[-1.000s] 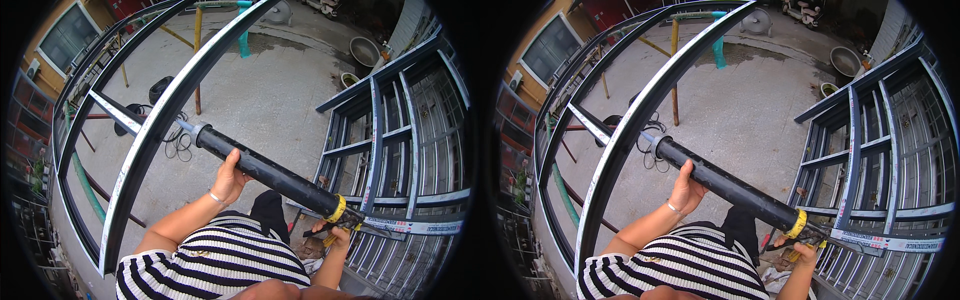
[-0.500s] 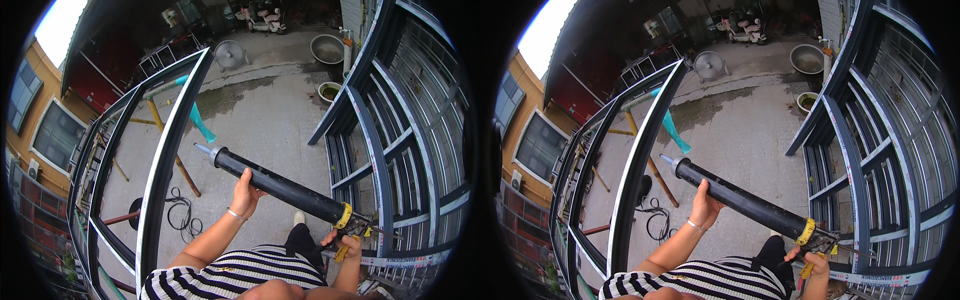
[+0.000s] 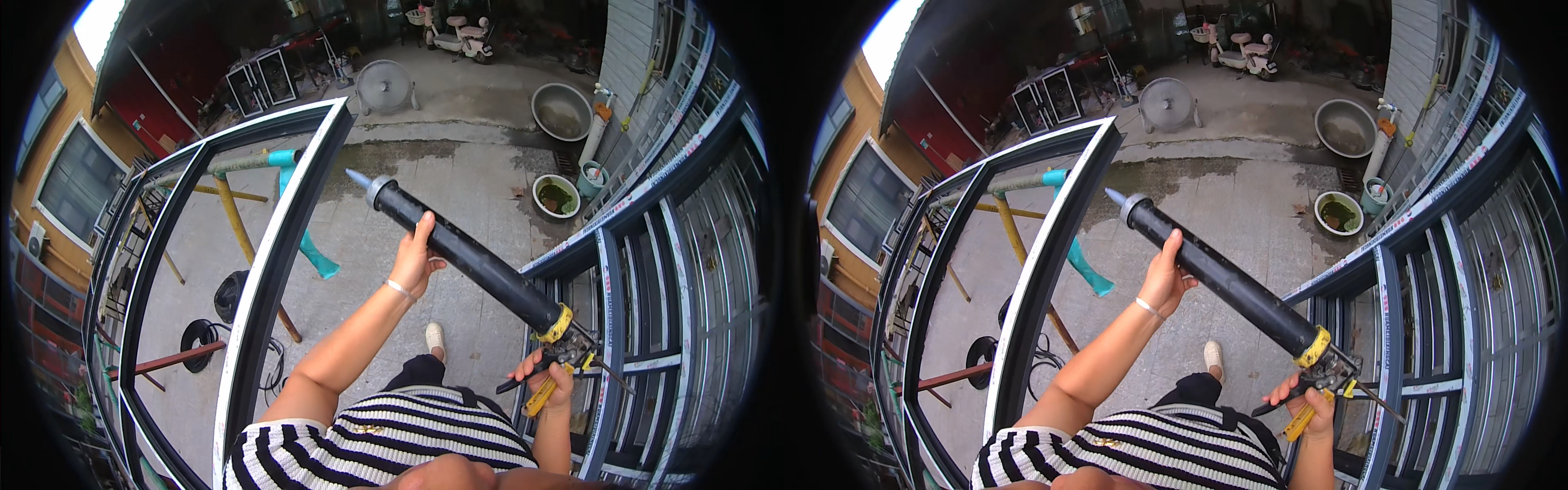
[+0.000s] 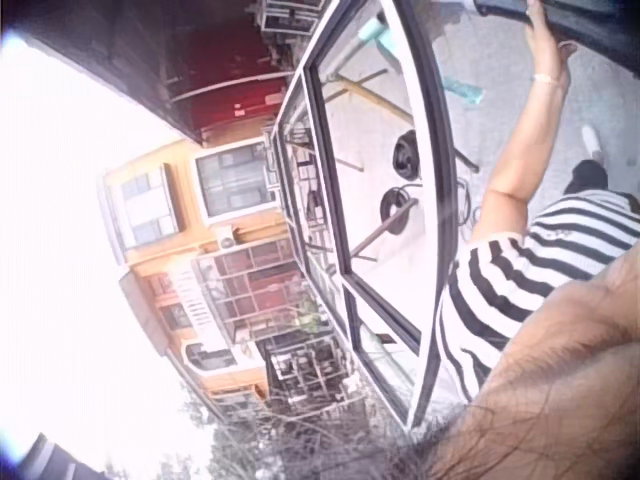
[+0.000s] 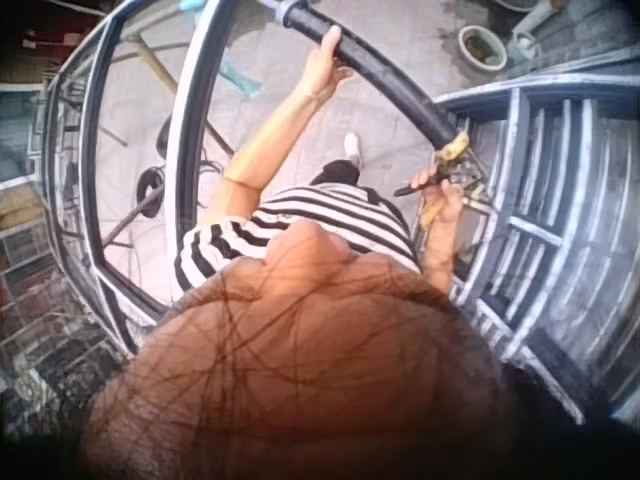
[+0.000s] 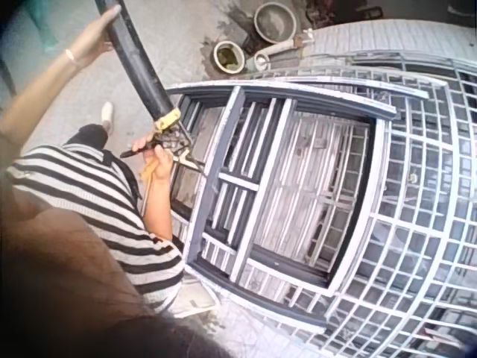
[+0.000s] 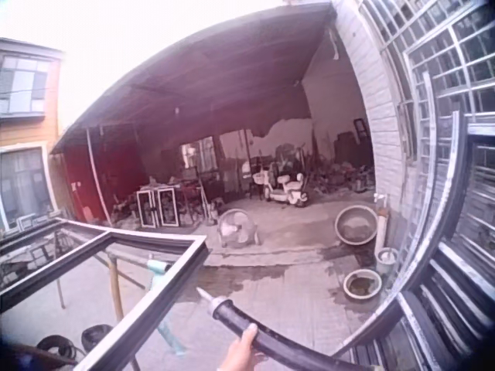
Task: The person walks across a workshop yard carrying tools, picks up a caulking gun, and applies sealant along the edges of a metal frame.
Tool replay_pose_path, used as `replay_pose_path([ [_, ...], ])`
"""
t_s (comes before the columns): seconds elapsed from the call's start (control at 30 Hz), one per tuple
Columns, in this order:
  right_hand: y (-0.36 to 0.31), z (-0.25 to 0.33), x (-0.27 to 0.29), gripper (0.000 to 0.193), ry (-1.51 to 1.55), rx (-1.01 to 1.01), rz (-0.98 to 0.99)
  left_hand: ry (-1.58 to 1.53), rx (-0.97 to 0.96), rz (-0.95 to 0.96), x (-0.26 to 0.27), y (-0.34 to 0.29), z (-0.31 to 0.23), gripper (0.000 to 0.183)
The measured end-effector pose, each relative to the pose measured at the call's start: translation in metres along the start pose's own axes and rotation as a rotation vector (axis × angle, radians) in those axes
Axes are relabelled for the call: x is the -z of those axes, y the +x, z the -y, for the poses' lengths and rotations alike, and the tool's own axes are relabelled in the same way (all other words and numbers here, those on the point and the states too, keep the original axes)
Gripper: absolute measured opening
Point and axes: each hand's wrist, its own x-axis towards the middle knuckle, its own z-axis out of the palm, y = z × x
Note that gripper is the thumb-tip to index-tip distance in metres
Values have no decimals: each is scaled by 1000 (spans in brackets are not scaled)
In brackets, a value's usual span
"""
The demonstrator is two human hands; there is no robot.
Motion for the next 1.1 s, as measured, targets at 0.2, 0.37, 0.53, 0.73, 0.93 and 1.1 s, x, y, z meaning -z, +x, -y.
replay_pose_path([
  [0.2,136,-7,11,36,94,-16,15,108,-19,-38,10,127,-48,53],
  [0.37,217,-1,22,36,65,-40,-60,108,19,-94,19,204,-64,54],
  [0.53,272,14,40,36,78,-134,-60,71,32,-189,23,246,-65,57],
  [0.73,320,45,56,38,63,-246,-36,29,58,-270,21,277,-66,57],
  [0.93,340,67,68,38,38,-315,-5,16,29,-335,16,285,-61,56],
  [1.1,350,80,76,39,58,-362,35,-22,4,-348,8,287,-60,55],
])
